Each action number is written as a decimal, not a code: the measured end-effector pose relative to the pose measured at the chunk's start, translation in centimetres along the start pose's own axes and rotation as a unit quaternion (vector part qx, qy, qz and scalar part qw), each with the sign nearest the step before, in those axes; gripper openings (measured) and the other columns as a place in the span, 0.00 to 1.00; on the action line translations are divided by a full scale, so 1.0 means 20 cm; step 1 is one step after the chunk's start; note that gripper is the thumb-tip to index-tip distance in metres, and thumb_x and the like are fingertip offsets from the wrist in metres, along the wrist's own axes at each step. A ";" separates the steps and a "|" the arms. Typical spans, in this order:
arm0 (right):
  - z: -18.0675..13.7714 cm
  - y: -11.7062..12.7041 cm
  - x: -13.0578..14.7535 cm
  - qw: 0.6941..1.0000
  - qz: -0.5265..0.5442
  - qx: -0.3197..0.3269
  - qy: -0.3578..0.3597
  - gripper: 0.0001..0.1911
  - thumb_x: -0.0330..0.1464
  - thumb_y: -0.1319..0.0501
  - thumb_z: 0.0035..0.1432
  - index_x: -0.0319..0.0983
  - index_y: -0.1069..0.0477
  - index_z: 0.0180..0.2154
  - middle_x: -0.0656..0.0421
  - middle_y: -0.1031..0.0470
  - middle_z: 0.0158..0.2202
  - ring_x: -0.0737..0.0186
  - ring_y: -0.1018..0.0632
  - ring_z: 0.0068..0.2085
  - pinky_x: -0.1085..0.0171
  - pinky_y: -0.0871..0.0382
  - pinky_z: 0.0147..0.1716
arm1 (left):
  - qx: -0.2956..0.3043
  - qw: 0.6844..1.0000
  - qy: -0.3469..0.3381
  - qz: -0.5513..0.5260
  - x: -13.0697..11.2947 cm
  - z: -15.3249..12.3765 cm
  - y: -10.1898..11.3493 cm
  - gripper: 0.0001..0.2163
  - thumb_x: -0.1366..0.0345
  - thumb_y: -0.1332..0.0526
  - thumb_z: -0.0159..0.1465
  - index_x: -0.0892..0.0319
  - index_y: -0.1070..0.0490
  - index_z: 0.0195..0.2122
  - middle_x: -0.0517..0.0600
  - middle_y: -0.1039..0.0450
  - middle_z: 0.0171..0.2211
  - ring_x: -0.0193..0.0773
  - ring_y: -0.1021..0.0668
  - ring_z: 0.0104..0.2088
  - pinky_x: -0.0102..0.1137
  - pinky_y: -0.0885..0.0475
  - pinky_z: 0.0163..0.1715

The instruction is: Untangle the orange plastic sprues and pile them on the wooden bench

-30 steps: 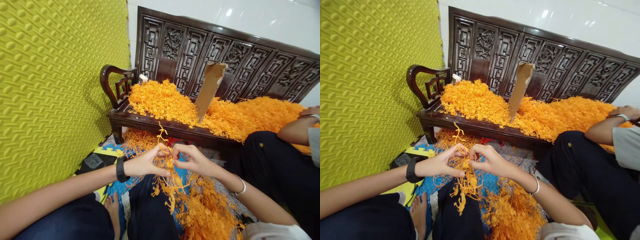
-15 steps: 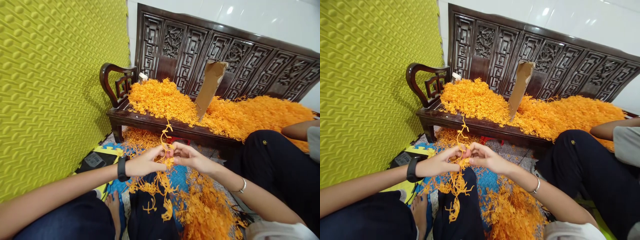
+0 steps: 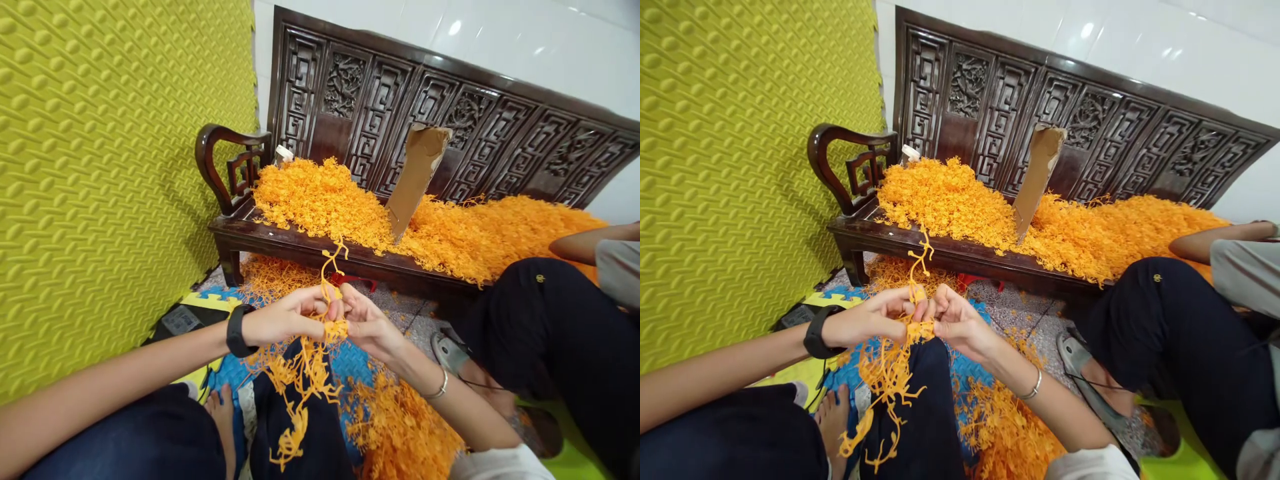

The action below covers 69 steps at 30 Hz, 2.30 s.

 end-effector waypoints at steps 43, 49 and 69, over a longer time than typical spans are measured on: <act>0.60 1.13 0.65 0.686 -0.571 -0.424 0.154 0.23 0.45 0.39 0.45 0.33 0.32 0.36 0.44 0.32 0.45 0.48 0.35 0.51 0.48 0.46 0.52 | -0.231 0.973 0.005 0.026 0.07 0.00 0.20 0.06 0.67 0.40 0.52 0.60 0.37 0.29 0.42 0.39 0.25 0.29 0.37 0.26 0.27 0.44 0.29; 0.53 0.82 0.40 0.795 -0.538 -0.271 0.069 0.26 0.52 0.47 0.51 0.34 0.32 0.33 0.48 0.27 0.35 0.57 0.25 0.37 0.57 0.31 0.37 | -0.304 0.950 0.028 0.061 0.11 0.00 0.27 0.06 0.65 0.41 0.53 0.60 0.37 0.29 0.42 0.38 0.25 0.31 0.35 0.28 0.28 0.43 0.32; 0.16 0.16 0.09 0.887 -0.460 0.042 -0.027 0.11 0.38 0.38 0.51 0.36 0.32 0.30 0.62 0.32 0.25 0.71 0.33 0.26 0.69 0.39 0.26 | -0.096 0.975 0.130 0.151 0.21 0.05 0.20 0.08 0.61 0.37 0.53 0.61 0.28 0.28 0.44 0.30 0.24 0.33 0.30 0.26 0.27 0.39 0.29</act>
Point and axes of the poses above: each hand's wrist, its own z-axis towards the middle knuckle, its own y-axis out of the back of the hand, x = y × z, the point moved 3 cm from there along z, towards the middle knuckle
